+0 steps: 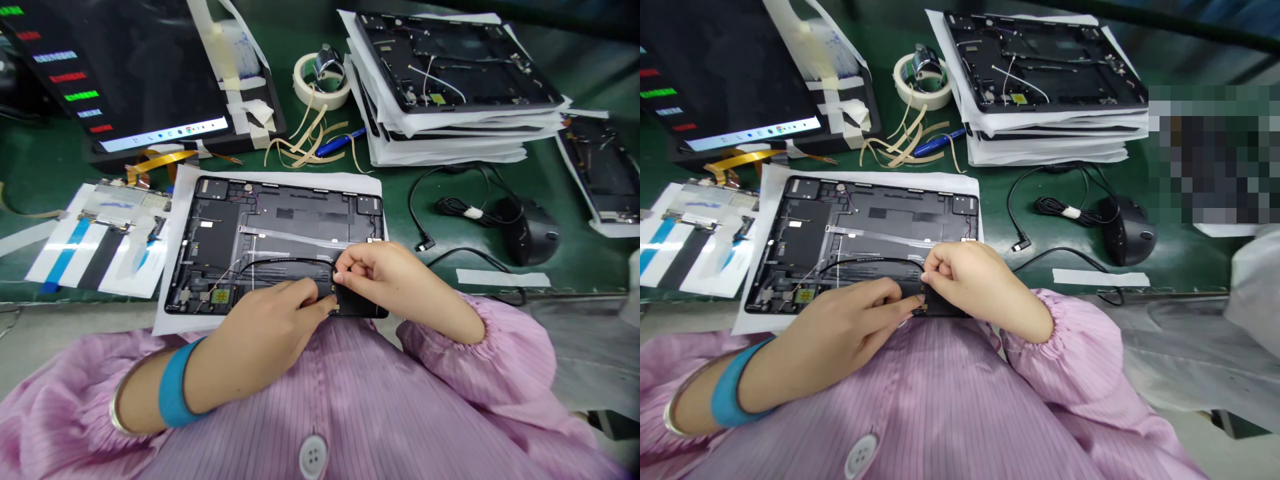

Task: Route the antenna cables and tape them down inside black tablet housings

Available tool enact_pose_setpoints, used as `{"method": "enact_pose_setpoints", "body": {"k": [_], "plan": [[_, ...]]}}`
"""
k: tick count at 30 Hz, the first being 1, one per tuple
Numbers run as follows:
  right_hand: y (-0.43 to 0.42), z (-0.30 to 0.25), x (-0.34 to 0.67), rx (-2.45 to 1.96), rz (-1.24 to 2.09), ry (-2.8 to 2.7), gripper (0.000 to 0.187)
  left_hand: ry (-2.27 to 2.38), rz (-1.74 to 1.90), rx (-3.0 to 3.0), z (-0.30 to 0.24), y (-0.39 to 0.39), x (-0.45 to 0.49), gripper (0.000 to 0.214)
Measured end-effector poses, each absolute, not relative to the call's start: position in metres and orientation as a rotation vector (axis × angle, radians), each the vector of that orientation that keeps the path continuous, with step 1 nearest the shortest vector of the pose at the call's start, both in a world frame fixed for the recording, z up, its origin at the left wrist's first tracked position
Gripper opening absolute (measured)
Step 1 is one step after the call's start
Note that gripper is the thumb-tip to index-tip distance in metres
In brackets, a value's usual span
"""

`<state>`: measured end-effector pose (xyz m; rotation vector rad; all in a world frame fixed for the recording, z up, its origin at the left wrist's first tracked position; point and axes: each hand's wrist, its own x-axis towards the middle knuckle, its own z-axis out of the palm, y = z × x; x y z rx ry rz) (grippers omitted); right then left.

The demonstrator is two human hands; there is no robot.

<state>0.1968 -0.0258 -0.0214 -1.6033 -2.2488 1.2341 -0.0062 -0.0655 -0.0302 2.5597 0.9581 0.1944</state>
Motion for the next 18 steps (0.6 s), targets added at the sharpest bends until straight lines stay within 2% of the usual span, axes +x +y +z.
{"method": "enact_pose_setpoints", "body": {"k": [8,18], "plan": [[-0.0256,-0.0219,0.1996,-1.557,1.240,-2.264,0.008,0.952,0.175,2.740,-0.0281,-0.0666,-0.0040,0.033],[-0.0253,-0.0189,0.2027,-1.445,1.255,-2.214,0.015,0.918,0.115,2.782,-0.0252,-0.0624,-0.0028,0.037]]}}
